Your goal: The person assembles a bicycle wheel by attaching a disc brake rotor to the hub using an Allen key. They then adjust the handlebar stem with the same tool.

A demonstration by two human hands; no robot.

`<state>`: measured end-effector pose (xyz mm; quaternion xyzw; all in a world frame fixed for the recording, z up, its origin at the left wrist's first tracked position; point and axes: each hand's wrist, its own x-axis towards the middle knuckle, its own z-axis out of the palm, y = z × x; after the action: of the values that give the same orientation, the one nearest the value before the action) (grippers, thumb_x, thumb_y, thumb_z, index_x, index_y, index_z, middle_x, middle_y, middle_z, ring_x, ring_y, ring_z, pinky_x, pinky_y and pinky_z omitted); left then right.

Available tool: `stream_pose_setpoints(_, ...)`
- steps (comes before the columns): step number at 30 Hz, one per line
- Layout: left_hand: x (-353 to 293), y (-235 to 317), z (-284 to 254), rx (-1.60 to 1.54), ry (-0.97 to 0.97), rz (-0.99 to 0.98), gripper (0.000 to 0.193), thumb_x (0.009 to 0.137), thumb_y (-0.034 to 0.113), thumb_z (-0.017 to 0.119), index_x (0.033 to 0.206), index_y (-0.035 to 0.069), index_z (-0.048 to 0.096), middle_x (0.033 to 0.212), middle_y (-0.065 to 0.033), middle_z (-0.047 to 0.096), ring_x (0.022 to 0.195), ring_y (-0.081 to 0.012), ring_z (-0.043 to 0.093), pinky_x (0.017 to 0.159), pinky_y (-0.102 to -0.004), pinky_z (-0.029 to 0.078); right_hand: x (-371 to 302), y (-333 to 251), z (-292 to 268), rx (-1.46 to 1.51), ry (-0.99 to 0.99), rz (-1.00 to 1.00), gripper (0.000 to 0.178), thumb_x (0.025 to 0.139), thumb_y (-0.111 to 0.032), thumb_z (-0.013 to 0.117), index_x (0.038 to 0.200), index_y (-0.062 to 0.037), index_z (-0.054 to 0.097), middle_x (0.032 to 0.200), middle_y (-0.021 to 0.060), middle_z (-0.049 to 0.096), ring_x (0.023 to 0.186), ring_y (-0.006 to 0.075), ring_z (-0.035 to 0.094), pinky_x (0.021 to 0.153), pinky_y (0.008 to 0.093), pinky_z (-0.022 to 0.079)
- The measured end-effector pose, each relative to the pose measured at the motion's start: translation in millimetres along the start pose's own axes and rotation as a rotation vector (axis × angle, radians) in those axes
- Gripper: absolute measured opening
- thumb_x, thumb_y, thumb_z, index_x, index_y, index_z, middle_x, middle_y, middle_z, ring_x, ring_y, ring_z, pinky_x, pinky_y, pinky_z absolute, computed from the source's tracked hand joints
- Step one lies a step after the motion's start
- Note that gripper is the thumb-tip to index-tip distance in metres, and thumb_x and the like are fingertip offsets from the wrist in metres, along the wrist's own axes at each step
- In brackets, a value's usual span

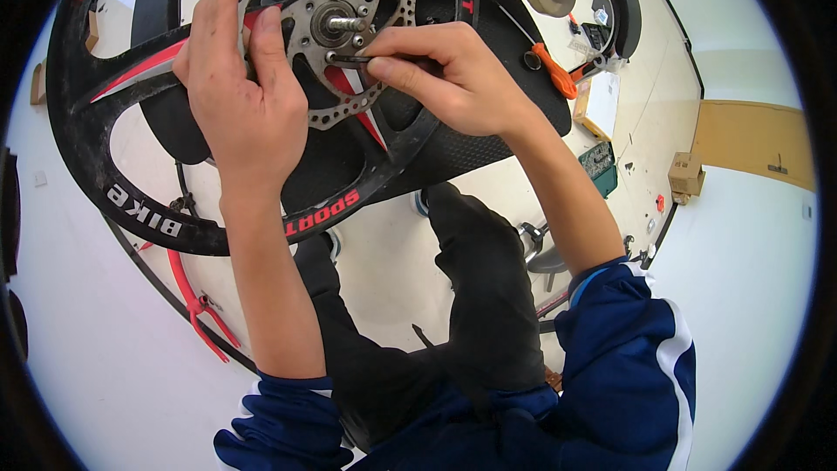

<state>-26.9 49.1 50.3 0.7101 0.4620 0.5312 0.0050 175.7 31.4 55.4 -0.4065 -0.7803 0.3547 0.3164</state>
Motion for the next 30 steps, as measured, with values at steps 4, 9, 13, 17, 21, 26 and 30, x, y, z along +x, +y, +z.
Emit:
stream_pose_setpoints(4, 0.0, 1.3, -1.8, 0.02, -0.016, -0.029, 0.044, 0.094, 0.003, 0.053, 0.138, -0.002, 0.052, 0.119, -0.0184, 0.063, 0.101, -0.0301, 0.058, 0.094, -0.0347, 0.037, 0.5, 5.1, 2.8, -0.012, 0.031, -0.062, 0.016, 0.095, -0.009, 0.062, 0.104, 0.0041, 0.067, 0.084, 0.0094, 0.068, 0.074, 0.014, 0.061, 0.07, 0.0266, 0.05)
stream_pose_setpoints(9, -2.9, 10.1, 27.0, -0.244, 0.243, -0.204, 0.044, 0.094, 0.003, 0.052, 0.138, -0.003, 0.052, 0.117, -0.019, 0.063, 0.1, -0.0298, 0.059, 0.093, -0.0345, 0.037, 10.7, 3.9, -10.4, -0.05, -0.087, -0.091, 0.017, 0.097, -0.009, 0.062, 0.106, 0.0046, 0.067, 0.087, 0.01, 0.069, 0.078, 0.0155, 0.063, 0.072, 0.0274, 0.051)
stream_pose_setpoints(13, -2.7, -6.0, 15.8, -0.128, 0.124, -0.018, 0.044, 0.093, 0.002, 0.052, 0.137, -0.003, 0.052, 0.116, -0.0194, 0.063, 0.1, -0.03, 0.059, 0.093, -0.0343, 0.037, 19.4, 3.0, -27.3, -0.022, -0.262, -0.051, 0.018, 0.097, -0.009, 0.06, 0.106, 0.0052, 0.066, 0.092, 0.0124, 0.069, 0.085, 0.0224, 0.068, 0.077, 0.031, 0.053)
stream_pose_setpoints(17, 0.6, -0.5, -1.3, -0.001, -0.042, -0.043, 0.045, 0.093, 0.001, 0.052, 0.137, -0.004, 0.052, 0.116, -0.0199, 0.063, 0.101, -0.0307, 0.059, 0.093, -0.0345, 0.037, 30.7, -1.1, -36.4, -0.095, -0.368, -0.088, 0.019, 0.097, -0.011, 0.061, 0.106, 0.0045, 0.068, 0.092, 0.0126, 0.069, 0.084, 0.023, 0.067, 0.078, 0.0319, 0.053)
stream_pose_setpoints(21, 3.0, 5.4, -6.8, 0.005, -0.063, -0.051, 0.045, 0.092, 0.001, 0.052, 0.137, -0.004, 0.052, 0.116, -0.0203, 0.063, 0.103, -0.0309, 0.059, 0.094, -0.0346, 0.037, 37.5, -7.6, -43.2, -0.185, -0.386, -0.082, 0.025, 0.096, -0.017, 0.064, 0.108, 0.0049, 0.069, 0.096, 0.0139, 0.073, 0.09, 0.0228, 0.071, 0.084, 0.0315, 0.054)
stream_pose_setpoints(26, 0.1, -1.0, 5.4, 0.032, 0.053, 0.03, 0.044, 0.093, 0.002, 0.052, 0.136, -0.004, 0.054, 0.117, -0.0203, 0.064, 0.104, -0.0308, 0.06, 0.094, -0.0344, 0.037, 19.4, -7.6, -27.3, -0.178, -0.194, -0.051, 0.023, 0.094, -0.015, 0.066, 0.106, 0.0039, 0.07, 0.09, 0.0147, 0.072, 0.081, 0.0208, 0.07, 0.075, 0.0304, 0.054)
stream_pose_setpoints(30, -1.6, -1.4, 7.1, 0.04, 0.046, 0.005, 0.042, 0.094, 0.003, 0.052, 0.135, -0.004, 0.054, 0.119, -0.0204, 0.064, 0.104, -0.0307, 0.06, 0.095, -0.0346, 0.037, -8.7, -20.5, 15.7, 0.033, 0.055, 0.238, 0.017, 0.1, -0.012, 0.056, 0.098, 0.0021, 0.065, 0.064, 0.003, 0.061, 0.054, 0.0066, 0.06, 0.048, 0.0211, 0.045)
